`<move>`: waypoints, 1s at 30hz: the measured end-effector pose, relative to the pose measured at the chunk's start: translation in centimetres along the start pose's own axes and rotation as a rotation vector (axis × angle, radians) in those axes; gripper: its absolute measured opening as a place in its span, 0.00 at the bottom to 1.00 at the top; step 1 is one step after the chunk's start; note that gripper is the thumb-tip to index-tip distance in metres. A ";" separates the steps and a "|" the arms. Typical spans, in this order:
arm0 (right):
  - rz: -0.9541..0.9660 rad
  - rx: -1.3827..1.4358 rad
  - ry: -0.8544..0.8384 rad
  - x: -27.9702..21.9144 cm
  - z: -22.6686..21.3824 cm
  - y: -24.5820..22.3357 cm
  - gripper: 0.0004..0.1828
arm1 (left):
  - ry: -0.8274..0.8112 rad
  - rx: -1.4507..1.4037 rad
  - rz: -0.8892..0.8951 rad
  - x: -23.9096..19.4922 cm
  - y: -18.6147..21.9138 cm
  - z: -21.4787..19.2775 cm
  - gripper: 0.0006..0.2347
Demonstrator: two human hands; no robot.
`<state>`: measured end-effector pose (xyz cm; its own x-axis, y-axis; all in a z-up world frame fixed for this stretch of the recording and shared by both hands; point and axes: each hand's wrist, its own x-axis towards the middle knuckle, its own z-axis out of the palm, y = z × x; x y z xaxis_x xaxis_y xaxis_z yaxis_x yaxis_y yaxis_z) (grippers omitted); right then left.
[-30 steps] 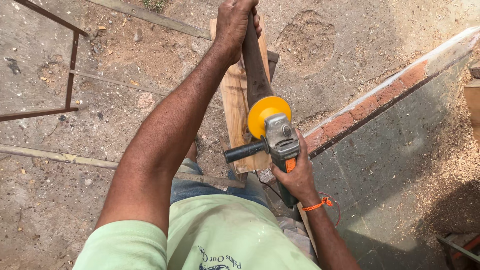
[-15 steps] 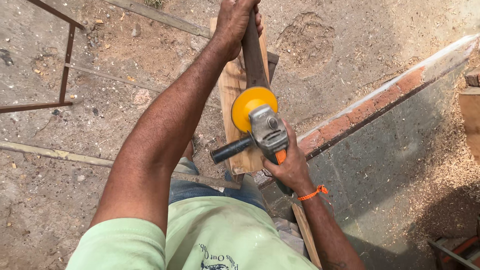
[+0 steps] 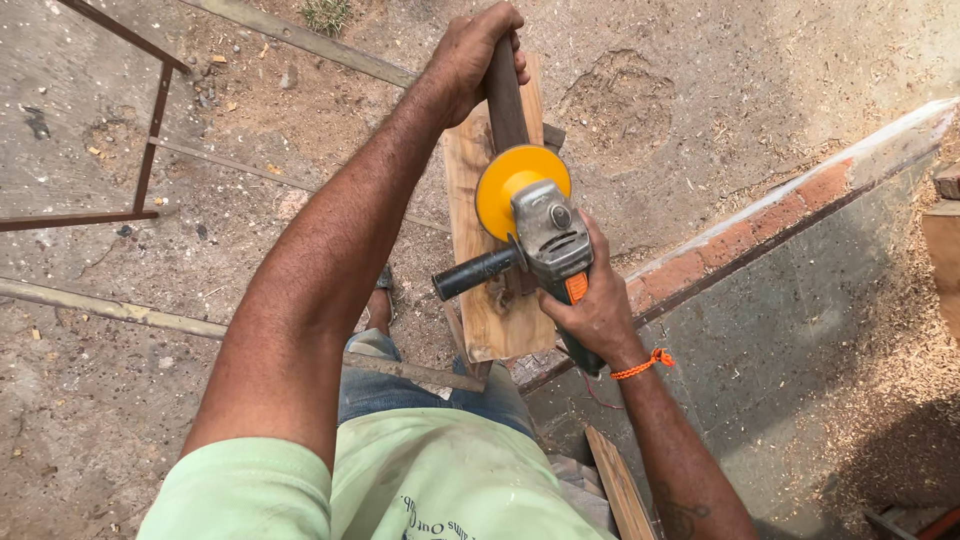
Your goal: The person uses an angle grinder with a sanding disc to smooth the surface of a wooden piece. They hold the wood steady with one hand while moving the tool along its length, periodically repositioning the wood to access different areas.
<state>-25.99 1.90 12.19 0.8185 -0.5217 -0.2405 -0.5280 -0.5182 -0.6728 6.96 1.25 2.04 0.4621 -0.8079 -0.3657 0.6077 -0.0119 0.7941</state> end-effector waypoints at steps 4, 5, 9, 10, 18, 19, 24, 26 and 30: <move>0.022 0.022 -0.041 0.8 -0.4 0.3 0.60 | -0.019 0.038 -0.010 0.2 0.0 -0.4 0.12; 0.069 0.031 -0.055 0.5 -0.4 0.6 0.61 | -0.013 0.055 -0.008 0.3 0.1 -0.5 0.12; 0.095 -0.014 -0.029 -3.4 -0.1 2.0 0.61 | 0.020 0.012 0.003 0.0 -0.5 -1.3 0.12; 0.102 0.009 -0.028 -4.2 0.0 2.3 0.61 | 0.024 0.005 -0.005 0.1 -0.6 -1.5 0.12; 0.120 0.045 -0.034 -2.1 0.7 2.0 0.61 | 0.024 0.024 0.013 -0.2 -1.0 -1.6 0.13; 0.096 0.045 -0.036 -2.2 0.6 1.8 0.60 | 0.022 0.025 0.013 -0.2 -0.9 -1.6 0.13; 0.076 0.036 0.001 -5.2 0.4 1.6 0.61 | 0.105 -0.061 0.027 -0.1 -1.5 -2.0 0.11; 0.132 0.076 0.002 -6.1 0.5 1.7 0.60 | 0.174 -0.105 0.025 0.0 -2.0 -1.7 0.09; 0.032 0.041 -0.002 -5.3 0.8 1.4 0.60 | 0.256 -0.081 0.099 0.1 -2.4 0.2 0.11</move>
<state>-30.90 4.50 11.97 0.8016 -0.5362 -0.2643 -0.5445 -0.4724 -0.6930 5.42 1.08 0.22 0.6637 -0.6275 -0.4072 0.5961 0.1149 0.7946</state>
